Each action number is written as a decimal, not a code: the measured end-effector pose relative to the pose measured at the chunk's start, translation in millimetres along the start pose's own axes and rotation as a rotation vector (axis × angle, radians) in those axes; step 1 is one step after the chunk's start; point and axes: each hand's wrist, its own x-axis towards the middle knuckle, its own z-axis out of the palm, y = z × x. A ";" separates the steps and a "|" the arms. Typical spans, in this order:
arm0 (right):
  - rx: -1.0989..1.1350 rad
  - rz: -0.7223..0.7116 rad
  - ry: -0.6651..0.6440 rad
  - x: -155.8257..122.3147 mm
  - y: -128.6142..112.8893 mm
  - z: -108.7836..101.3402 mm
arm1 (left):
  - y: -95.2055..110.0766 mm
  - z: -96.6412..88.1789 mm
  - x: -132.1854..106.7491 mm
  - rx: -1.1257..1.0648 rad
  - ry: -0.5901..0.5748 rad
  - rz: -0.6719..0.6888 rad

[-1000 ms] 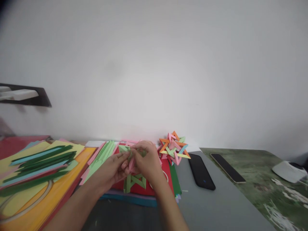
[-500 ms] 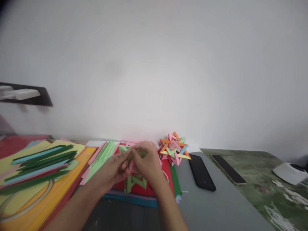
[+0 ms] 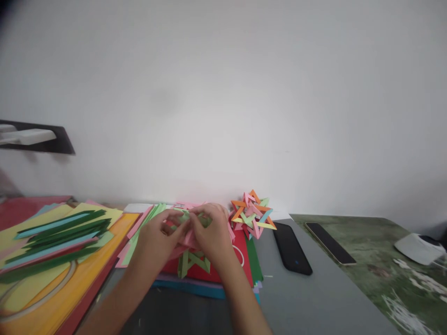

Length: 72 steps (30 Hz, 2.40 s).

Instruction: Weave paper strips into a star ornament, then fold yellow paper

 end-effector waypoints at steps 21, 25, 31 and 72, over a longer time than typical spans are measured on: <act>-0.017 -0.037 -0.003 -0.4 -1.2 -1.5 | 12.1 -2.2 -8.0 0.007 -0.027 0.124; -0.017 -0.046 -0.003 0.0 -0.5 -0.7 | 13.4 -4.1 -7.8 0.059 -0.036 0.076; -0.021 -0.053 0.018 -0.8 -1.9 1.4 | 15.9 -6.0 -10.3 0.217 -0.016 0.083; -0.170 -0.089 -0.001 0.2 -4.3 -6.9 | 11.7 -2.8 -5.2 0.103 0.016 0.309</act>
